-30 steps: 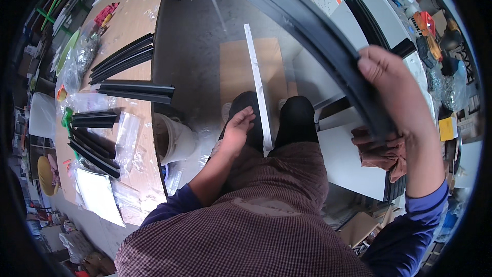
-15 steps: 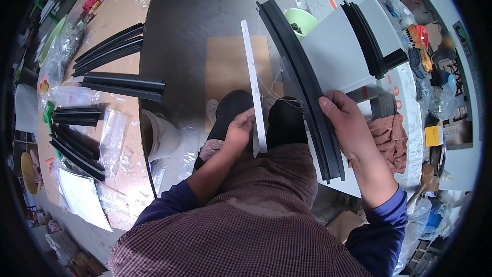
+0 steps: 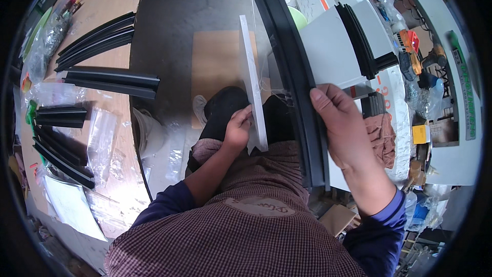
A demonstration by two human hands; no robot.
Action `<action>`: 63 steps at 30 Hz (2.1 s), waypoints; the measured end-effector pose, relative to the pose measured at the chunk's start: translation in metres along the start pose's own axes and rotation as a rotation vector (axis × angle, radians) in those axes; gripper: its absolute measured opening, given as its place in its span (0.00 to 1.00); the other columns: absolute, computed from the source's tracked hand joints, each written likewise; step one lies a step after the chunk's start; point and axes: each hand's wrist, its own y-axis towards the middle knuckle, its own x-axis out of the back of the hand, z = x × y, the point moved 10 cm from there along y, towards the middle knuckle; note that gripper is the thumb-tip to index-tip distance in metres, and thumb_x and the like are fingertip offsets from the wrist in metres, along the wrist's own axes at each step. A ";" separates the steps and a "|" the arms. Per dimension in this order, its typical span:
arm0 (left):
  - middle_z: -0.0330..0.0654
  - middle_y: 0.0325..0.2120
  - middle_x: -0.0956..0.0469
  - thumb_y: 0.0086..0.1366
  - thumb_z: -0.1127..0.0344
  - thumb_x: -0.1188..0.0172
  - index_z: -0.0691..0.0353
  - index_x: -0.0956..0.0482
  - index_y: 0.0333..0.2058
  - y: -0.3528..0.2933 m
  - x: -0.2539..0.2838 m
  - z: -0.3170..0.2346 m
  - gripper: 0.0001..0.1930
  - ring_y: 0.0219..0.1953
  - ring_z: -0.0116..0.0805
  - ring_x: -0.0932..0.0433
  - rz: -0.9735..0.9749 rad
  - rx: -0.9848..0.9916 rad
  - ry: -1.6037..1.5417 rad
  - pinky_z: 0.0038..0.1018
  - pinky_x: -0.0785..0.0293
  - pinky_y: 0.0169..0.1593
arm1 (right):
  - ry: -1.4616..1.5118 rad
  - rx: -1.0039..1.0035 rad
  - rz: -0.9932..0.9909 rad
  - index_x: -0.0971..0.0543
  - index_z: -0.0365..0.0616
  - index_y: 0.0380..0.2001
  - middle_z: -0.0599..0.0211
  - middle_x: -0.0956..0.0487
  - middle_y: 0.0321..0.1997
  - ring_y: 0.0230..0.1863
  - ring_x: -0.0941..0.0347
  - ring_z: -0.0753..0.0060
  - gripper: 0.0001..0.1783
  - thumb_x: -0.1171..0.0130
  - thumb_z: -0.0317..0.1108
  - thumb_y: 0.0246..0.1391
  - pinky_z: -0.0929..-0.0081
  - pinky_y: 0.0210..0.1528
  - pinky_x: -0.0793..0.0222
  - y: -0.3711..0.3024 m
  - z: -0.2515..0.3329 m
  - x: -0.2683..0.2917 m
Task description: The person assembles a white cabinet by attaching black plastic trim strips to the edges of a white panel. They apply adhesive with a caulking gun, press the strips into place, and secure them using a cordless drill. The work occurs in a cluttered workshop with tools and materials visible.
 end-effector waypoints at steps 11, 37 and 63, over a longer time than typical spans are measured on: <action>0.56 0.52 0.29 0.60 0.80 0.50 0.67 0.27 0.57 -0.006 -0.003 0.002 0.24 0.53 0.49 0.27 -0.098 -0.258 0.068 0.32 0.33 0.60 | 0.055 -0.043 -0.003 0.25 0.41 0.38 0.74 0.23 0.33 0.31 0.29 0.87 0.09 0.46 0.36 0.66 0.87 0.35 0.31 0.012 -0.065 -0.004; 0.49 0.48 0.26 0.68 0.68 0.51 0.65 0.29 0.54 -0.014 -0.016 0.022 0.17 0.51 0.45 0.27 -0.195 -0.552 0.344 0.39 0.32 0.56 | -0.507 0.131 -0.250 0.23 0.32 0.37 0.66 0.25 0.28 0.31 0.34 0.78 0.17 0.41 0.39 0.61 0.76 0.36 0.36 0.071 -0.105 0.010; 0.51 0.49 0.28 0.67 0.69 0.50 0.65 0.30 0.54 -0.011 -0.018 0.012 0.18 0.52 0.48 0.29 -0.156 -0.443 0.346 0.40 0.33 0.57 | -0.635 0.170 -0.264 0.24 0.31 0.35 0.56 0.22 0.27 0.30 0.30 0.69 0.18 0.40 0.40 0.59 0.69 0.37 0.32 0.098 -0.089 -0.019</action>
